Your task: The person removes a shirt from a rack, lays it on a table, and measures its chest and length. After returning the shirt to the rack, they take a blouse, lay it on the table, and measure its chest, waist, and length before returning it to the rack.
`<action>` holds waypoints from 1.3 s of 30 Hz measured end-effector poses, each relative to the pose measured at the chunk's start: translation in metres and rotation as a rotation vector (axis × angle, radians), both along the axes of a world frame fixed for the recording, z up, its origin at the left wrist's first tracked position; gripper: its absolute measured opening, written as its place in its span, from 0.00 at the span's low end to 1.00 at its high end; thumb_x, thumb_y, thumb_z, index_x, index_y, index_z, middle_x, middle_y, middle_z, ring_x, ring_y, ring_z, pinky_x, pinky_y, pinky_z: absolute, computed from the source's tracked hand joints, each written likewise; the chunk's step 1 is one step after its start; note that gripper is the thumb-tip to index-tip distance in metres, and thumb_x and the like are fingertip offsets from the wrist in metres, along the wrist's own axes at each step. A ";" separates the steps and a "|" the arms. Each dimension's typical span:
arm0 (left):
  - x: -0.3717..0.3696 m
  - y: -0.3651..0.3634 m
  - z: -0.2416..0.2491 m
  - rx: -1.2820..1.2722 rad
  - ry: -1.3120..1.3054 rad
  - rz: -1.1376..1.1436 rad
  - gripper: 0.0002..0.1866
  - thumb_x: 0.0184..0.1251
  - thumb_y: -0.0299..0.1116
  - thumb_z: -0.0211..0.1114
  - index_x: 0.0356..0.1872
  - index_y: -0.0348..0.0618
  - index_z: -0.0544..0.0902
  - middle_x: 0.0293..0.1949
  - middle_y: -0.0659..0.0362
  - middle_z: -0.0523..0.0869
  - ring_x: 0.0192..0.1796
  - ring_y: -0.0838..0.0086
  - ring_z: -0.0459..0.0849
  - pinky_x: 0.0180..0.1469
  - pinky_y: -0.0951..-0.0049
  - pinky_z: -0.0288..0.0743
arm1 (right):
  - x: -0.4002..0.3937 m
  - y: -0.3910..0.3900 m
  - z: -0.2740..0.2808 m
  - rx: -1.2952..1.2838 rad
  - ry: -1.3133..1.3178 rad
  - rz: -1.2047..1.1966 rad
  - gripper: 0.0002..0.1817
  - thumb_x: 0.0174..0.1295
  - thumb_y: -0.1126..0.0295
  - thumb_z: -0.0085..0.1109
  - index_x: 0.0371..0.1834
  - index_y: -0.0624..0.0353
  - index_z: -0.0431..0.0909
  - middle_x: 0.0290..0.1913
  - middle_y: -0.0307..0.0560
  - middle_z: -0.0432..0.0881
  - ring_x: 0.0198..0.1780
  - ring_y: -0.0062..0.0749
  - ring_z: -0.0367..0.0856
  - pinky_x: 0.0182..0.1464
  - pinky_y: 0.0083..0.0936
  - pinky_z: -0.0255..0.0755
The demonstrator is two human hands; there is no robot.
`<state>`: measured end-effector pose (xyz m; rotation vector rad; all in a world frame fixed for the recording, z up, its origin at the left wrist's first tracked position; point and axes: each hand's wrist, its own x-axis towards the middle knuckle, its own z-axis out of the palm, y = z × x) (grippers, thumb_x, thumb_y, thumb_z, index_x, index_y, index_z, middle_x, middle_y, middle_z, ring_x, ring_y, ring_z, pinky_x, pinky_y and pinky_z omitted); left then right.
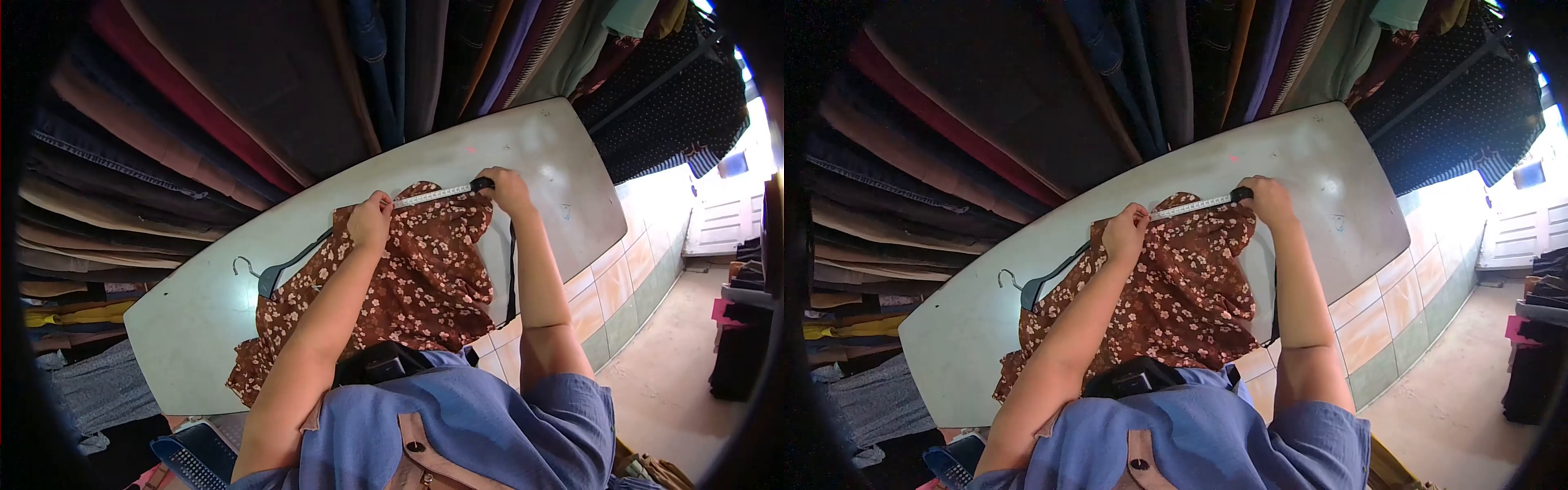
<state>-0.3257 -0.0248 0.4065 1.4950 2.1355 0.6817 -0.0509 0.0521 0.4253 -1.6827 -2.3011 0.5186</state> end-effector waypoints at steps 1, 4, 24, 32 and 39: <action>0.000 -0.002 -0.001 0.085 0.164 -0.068 0.05 0.57 0.36 0.66 0.32 0.50 0.82 0.29 0.63 0.86 0.35 0.66 0.83 0.35 0.66 0.76 | 0.007 0.003 -0.001 -0.001 0.008 -0.003 0.14 0.44 0.71 0.68 0.38 0.47 0.82 0.38 0.43 0.83 0.42 0.44 0.80 0.43 0.38 0.74; -0.005 -0.005 -0.017 0.250 0.344 -0.203 0.05 0.56 0.36 0.66 0.33 0.53 0.84 0.32 0.64 0.85 0.38 0.66 0.81 0.39 0.68 0.75 | 0.024 0.010 -0.003 -0.003 0.039 0.002 0.16 0.42 0.72 0.70 0.38 0.48 0.82 0.38 0.43 0.83 0.42 0.43 0.80 0.43 0.37 0.74; -0.020 -0.024 -0.021 0.346 0.558 -0.415 0.13 0.58 0.36 0.65 0.45 0.60 0.85 0.54 0.67 0.78 0.56 0.68 0.71 0.63 0.46 0.55 | 0.043 0.023 -0.009 -0.130 0.164 -0.025 0.17 0.41 0.79 0.68 0.39 0.57 0.82 0.32 0.48 0.84 0.35 0.38 0.81 0.42 0.30 0.73; -0.020 -0.024 -0.021 0.315 0.578 -0.415 0.13 0.59 0.37 0.64 0.46 0.62 0.85 0.55 0.67 0.77 0.57 0.67 0.70 0.64 0.45 0.54 | 0.047 0.026 -0.012 -0.192 0.211 -0.041 0.19 0.40 0.76 0.70 0.40 0.52 0.83 0.34 0.47 0.85 0.37 0.39 0.82 0.43 0.31 0.73; -0.020 -0.024 -0.024 0.329 0.563 -0.411 0.13 0.59 0.36 0.64 0.46 0.62 0.85 0.55 0.67 0.77 0.57 0.67 0.70 0.64 0.44 0.53 | 0.048 0.027 -0.016 -0.180 0.209 -0.048 0.19 0.40 0.76 0.70 0.40 0.52 0.83 0.34 0.48 0.85 0.37 0.41 0.82 0.43 0.32 0.73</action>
